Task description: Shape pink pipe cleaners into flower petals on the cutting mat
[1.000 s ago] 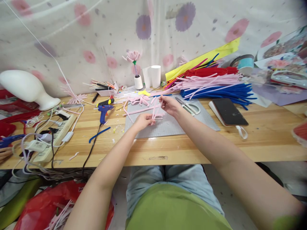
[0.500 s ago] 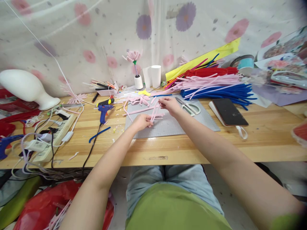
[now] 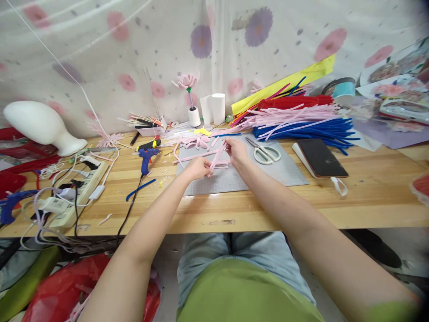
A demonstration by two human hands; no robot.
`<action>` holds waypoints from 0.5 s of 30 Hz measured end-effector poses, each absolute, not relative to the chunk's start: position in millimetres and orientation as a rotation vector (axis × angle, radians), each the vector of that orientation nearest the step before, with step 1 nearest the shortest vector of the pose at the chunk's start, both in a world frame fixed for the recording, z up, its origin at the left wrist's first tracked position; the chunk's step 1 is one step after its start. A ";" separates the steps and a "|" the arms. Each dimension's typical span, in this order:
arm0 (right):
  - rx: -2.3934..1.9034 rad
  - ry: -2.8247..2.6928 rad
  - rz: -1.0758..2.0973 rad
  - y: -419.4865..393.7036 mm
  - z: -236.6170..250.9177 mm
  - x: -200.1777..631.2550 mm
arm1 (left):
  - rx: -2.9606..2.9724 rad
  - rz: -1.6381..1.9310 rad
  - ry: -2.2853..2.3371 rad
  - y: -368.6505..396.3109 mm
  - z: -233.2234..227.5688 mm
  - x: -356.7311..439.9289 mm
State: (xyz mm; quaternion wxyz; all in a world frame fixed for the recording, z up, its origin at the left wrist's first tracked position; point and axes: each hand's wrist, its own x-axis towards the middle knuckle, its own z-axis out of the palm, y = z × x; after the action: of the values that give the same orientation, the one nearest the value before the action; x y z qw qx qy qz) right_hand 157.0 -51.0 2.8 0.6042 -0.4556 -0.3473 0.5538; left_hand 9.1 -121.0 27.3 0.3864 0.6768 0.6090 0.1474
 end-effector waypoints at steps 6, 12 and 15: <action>-1.488 -1.487 0.893 -37.1 10.5 233.7 | 1.907 0.198 1.961 -125.2 34.8 -15.2; -2.046 -1.864 0.486 -40.6 -4.7 304.2 | 1.956 0.016 2.151 -123.2 37.3 -37.0; -1.864 -1.993 0.486 -43.5 -12.9 306.0 | 2.029 -0.046 2.179 -122.8 36.2 -39.3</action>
State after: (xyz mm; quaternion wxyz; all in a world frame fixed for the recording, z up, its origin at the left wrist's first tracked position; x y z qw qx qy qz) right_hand 306.0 -43.5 -12.9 0.1837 -0.6611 -0.7068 0.1722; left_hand -39.3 -122.8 36.2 0.0820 0.6791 0.7293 -0.0154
